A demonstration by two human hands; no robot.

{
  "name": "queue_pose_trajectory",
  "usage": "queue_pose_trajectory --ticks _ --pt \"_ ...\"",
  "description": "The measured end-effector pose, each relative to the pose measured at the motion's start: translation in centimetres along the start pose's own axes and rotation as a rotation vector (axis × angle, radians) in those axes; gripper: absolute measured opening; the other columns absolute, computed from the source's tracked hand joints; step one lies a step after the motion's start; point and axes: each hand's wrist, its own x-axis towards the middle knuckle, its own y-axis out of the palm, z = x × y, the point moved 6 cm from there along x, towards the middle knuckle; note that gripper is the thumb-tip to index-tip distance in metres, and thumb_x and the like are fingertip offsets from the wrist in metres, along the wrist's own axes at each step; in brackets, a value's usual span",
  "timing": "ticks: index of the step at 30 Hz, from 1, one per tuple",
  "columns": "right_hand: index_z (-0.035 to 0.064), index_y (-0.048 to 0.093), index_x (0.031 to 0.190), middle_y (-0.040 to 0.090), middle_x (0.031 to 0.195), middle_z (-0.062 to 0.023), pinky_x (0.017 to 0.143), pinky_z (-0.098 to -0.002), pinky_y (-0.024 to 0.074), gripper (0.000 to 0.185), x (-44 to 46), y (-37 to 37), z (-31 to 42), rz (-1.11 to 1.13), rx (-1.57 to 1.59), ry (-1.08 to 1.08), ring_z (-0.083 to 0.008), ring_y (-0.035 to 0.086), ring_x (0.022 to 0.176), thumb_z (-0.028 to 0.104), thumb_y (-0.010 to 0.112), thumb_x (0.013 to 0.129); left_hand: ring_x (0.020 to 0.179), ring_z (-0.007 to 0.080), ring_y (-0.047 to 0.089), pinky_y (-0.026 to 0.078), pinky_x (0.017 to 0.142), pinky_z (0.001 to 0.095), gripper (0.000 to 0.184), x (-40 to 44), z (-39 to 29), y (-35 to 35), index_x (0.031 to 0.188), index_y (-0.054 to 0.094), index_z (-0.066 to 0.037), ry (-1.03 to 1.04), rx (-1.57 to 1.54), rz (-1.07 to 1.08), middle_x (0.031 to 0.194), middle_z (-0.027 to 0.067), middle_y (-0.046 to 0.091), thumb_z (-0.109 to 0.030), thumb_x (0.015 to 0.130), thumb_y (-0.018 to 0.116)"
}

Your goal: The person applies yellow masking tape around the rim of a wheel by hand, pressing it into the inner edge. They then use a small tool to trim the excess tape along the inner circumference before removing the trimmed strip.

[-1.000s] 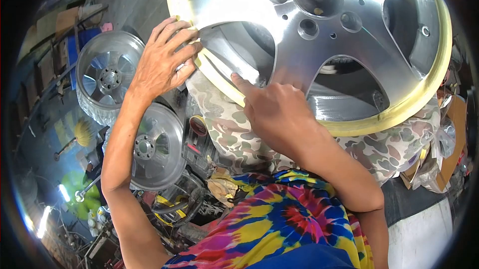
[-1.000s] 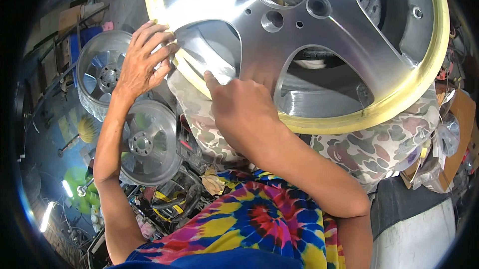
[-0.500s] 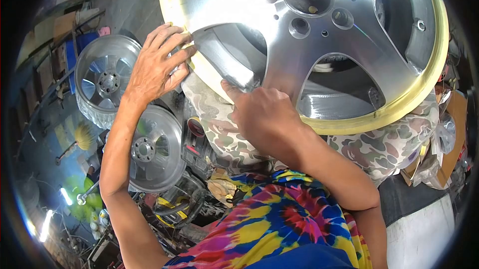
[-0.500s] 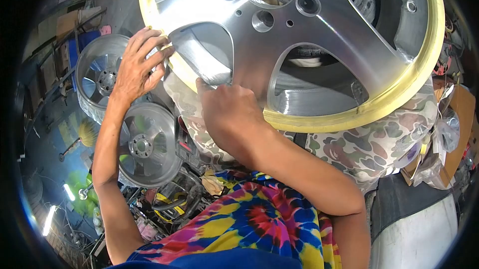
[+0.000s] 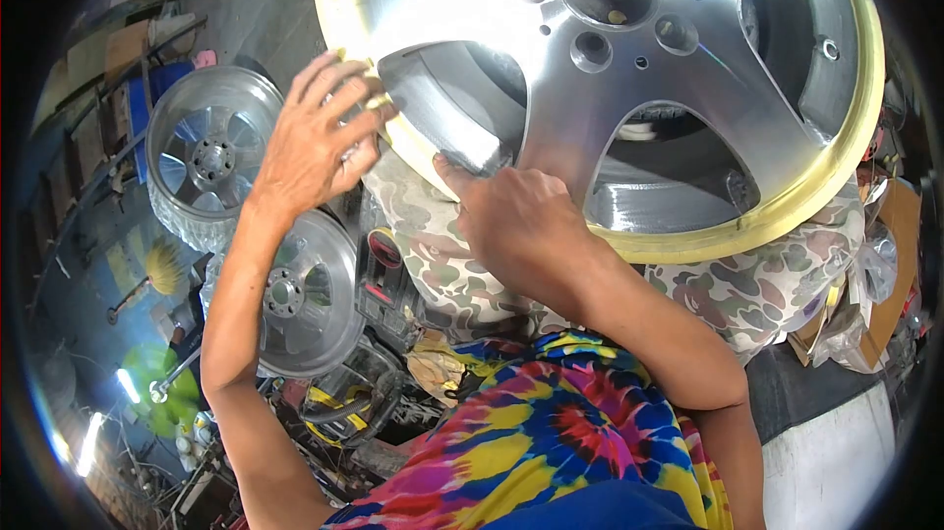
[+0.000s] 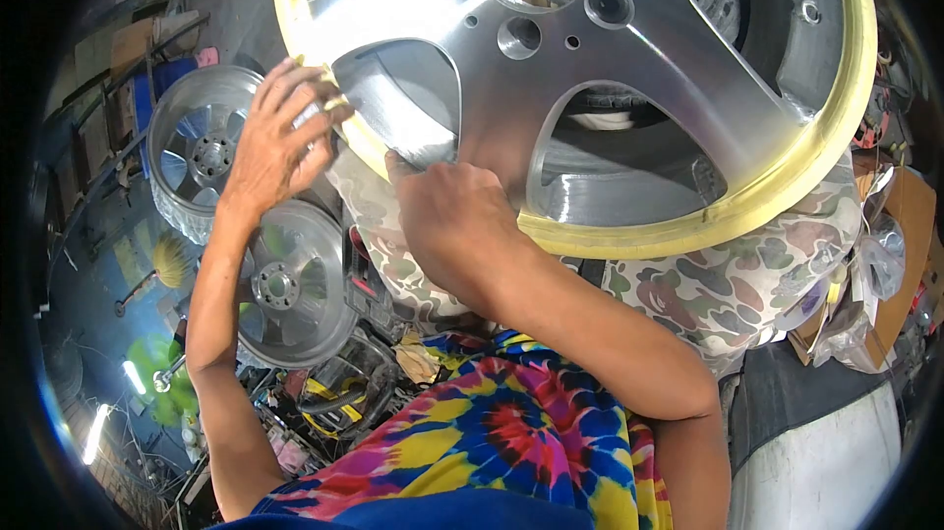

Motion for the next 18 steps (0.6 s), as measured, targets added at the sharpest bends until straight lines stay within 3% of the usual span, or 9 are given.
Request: queue_pose_trajectory --ticks 15,18 --pt "-0.0132 0.052 0.151 0.076 0.089 -0.0241 0.077 -0.0529 0.0605 0.057 -0.7 0.1 1.0 -0.041 -0.010 -0.081 -0.0419 0.077 0.085 0.007 0.055 0.098 0.134 0.0314 0.061 0.042 0.126 0.0559 0.040 0.0 0.1 0.4 0.118 0.075 -0.009 0.003 0.000 0.016 0.124 0.0093 0.069 -0.004 0.079 0.071" --pt "-0.0134 0.052 0.150 0.077 0.091 -0.0237 0.077 -0.0512 0.0616 0.059 -0.8 0.1 1.7 0.066 0.017 -0.034 -0.0417 0.078 0.085 0.007 0.058 0.096 0.135 0.0306 0.061 0.041 0.128 0.0561 0.037 -0.2 0.1 0.7 0.118 0.074 -0.009 -0.007 -0.013 0.029 0.125 0.0092 0.067 -0.007 0.081 0.071"
